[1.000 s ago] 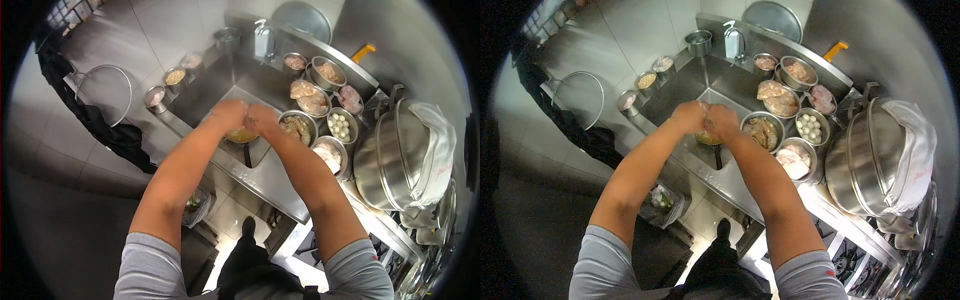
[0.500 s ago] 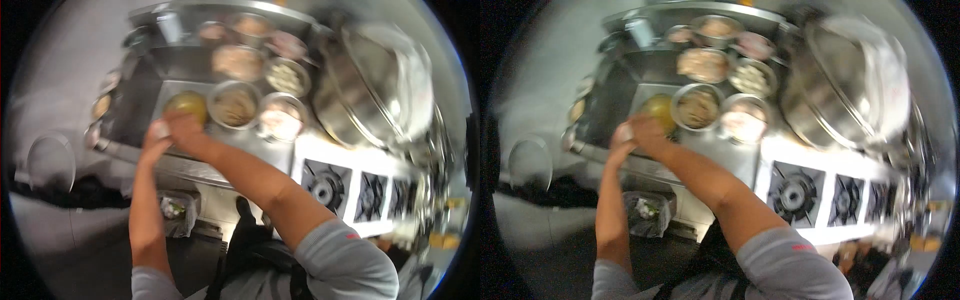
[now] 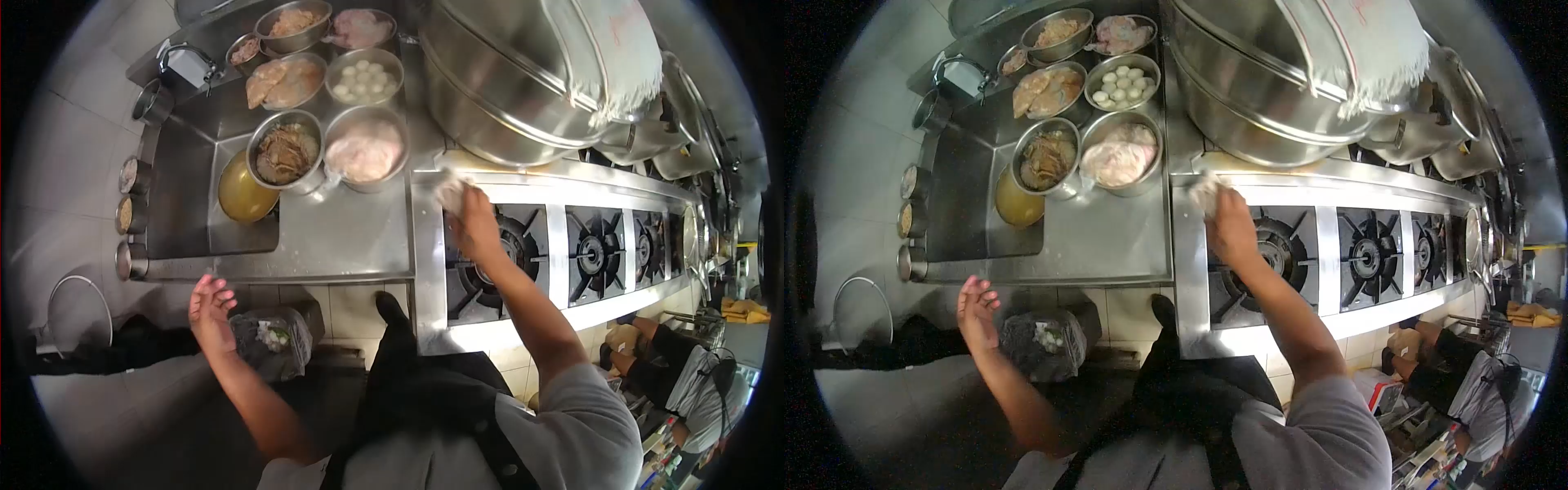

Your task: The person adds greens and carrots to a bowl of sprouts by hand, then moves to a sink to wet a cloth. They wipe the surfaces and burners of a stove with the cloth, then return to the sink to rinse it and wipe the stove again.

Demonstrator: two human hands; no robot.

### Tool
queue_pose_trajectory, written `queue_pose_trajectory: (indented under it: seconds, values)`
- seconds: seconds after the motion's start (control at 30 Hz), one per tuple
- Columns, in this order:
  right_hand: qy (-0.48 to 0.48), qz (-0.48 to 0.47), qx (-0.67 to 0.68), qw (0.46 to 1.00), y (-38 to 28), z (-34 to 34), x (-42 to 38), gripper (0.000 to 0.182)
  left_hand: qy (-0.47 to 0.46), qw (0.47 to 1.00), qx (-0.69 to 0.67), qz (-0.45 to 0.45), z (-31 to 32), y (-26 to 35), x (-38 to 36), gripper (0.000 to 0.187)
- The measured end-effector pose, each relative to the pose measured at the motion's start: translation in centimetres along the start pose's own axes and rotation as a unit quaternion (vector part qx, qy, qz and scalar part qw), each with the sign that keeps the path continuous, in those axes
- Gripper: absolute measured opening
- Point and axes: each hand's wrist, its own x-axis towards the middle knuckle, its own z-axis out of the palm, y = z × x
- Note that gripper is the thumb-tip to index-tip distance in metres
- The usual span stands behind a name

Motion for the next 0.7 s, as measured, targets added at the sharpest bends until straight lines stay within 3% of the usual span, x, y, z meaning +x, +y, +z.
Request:
queue_pose_trajectory:
  seconds: [0.03,0.07,0.1,0.17,0.27,0.33,0.43,0.47,0.57,0.63,0.67,0.7]
  values:
    - [-0.083,0.004,-0.050,0.995,2.0,3.0,1.2,0.060,-0.004,1.000,-0.005,-0.008,1.4,-0.5,-1.4,0.034]
    - [-0.120,-0.126,-0.140,0.975,5.6,7.7,1.0,0.060,-0.029,0.999,-0.010,-0.016,2.5,-1.0,-2.9,0.035]
    - [-0.168,-0.110,-0.194,0.960,6.4,10.3,0.9,0.055,-0.053,0.998,-0.014,-0.025,3.7,-1.3,-4.5,0.036]
    - [-0.176,-0.100,-0.239,0.950,5.4,11.0,0.7,0.055,-0.066,0.998,-0.009,-0.011,5.9,-1.7,-8.3,0.032]
    - [-0.230,-0.197,-0.193,0.933,6.0,11.7,-1.9,0.057,-0.045,0.999,0.007,-0.022,8.1,-2.8,-14.1,0.030]
    - [-0.364,-0.143,-0.020,0.920,5.0,10.2,-8.2,0.055,-0.024,0.998,0.025,-0.045,9.0,-4.2,-18.1,0.031]
    - [-0.381,-0.186,0.020,0.905,2.3,6.1,-19.6,0.043,-0.008,0.994,0.075,-0.077,10.2,-6.2,-23.6,0.031]
    - [-0.229,-0.354,0.034,0.906,4.9,8.9,-23.8,0.043,0.004,0.989,0.120,-0.083,10.7,-6.8,-25.2,0.031]
    - [-0.190,-0.381,-0.030,0.905,6.0,10.9,-17.8,0.040,0.009,0.971,0.220,-0.089,10.2,-9.3,-29.2,0.032]
    - [-0.163,-0.271,-0.204,0.927,6.4,12.0,-9.1,0.035,0.014,0.964,0.246,-0.098,10.9,-9.2,-31.5,0.033]
    - [0.004,-0.247,-0.273,0.930,7.2,11.5,-5.5,0.033,0.012,0.961,0.250,-0.114,11.0,-9.3,-32.5,0.033]
    - [-0.074,-0.140,-0.236,0.959,6.8,11.7,-2.5,0.031,0.011,0.958,0.256,-0.131,11.0,-9.1,-33.5,0.033]
